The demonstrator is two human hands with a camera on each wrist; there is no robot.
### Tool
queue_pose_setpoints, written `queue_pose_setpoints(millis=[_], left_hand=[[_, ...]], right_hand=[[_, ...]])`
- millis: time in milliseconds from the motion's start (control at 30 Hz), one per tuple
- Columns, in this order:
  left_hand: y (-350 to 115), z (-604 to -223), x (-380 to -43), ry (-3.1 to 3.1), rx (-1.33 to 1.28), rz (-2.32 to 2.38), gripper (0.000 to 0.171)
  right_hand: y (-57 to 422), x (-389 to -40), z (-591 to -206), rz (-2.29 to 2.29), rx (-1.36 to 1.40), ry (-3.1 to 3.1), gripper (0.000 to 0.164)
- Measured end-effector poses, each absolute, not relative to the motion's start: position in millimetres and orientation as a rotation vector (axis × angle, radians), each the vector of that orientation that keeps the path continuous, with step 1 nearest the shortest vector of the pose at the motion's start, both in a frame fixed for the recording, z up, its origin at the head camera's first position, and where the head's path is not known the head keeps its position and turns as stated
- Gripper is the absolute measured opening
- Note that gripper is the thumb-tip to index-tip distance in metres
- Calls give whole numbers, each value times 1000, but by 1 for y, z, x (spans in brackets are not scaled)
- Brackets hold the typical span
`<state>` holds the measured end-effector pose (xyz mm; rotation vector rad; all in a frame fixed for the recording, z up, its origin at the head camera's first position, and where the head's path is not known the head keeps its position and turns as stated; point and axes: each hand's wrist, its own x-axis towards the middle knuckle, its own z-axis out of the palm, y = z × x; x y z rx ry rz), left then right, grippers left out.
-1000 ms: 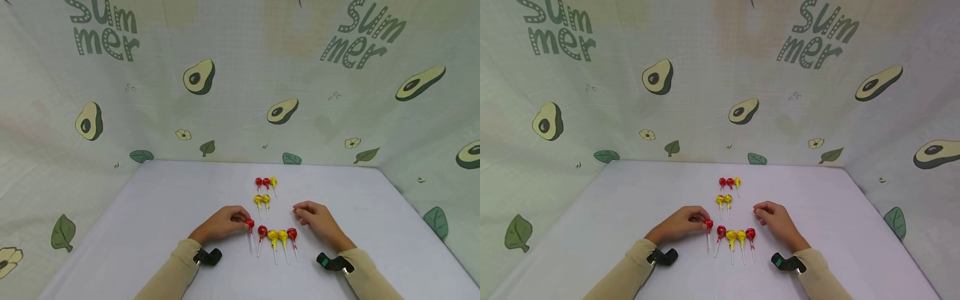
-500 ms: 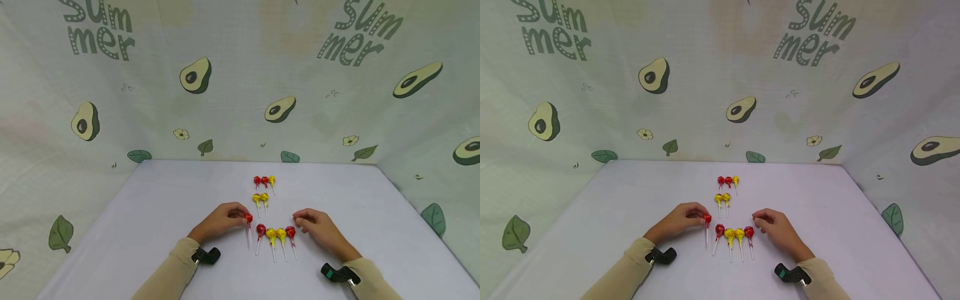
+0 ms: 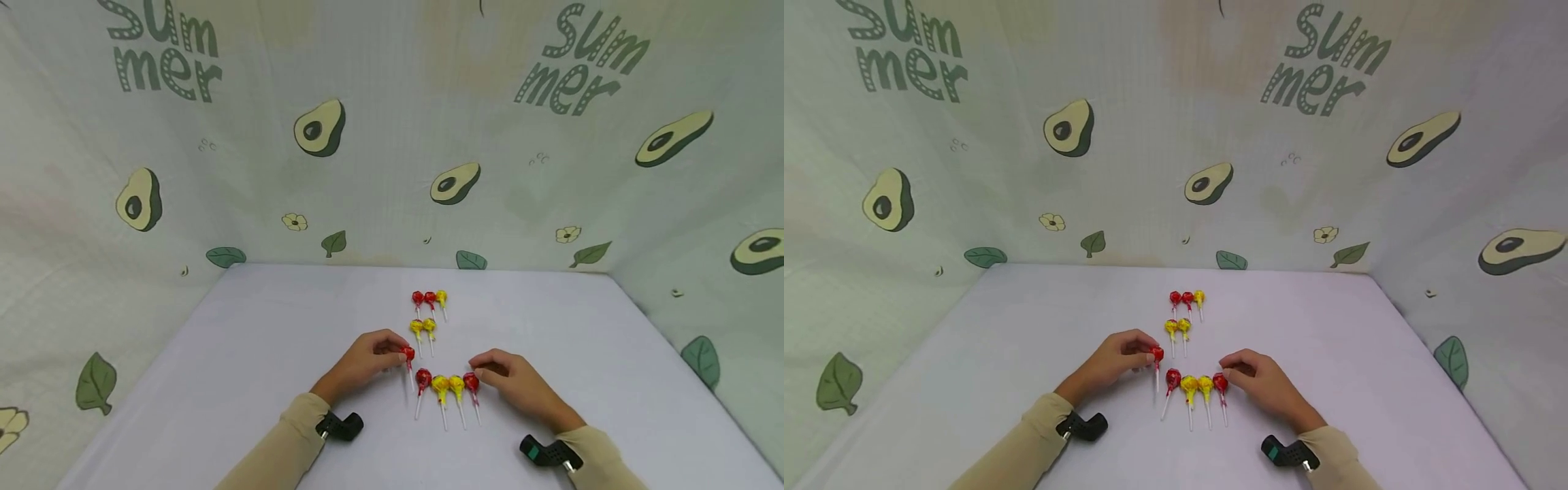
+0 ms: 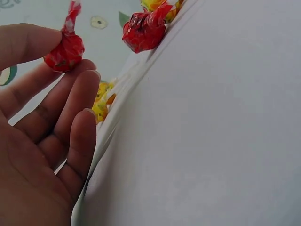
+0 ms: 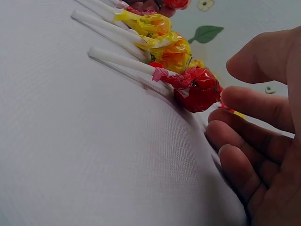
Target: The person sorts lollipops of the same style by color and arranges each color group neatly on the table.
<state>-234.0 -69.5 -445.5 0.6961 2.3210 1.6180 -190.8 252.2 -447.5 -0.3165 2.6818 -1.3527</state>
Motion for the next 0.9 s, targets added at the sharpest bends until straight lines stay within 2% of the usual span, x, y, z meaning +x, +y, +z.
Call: queue_pose_setpoints(millis=[600, 900], left_hand=[[-63, -450, -232, 2261, 658, 1703, 23], [-61, -437, -238, 2319, 655, 1609, 34]], right_hand=[[253, -188, -449, -1347, -394, 2664, 23], [251, -187, -449, -1328, -422, 2666, 25]])
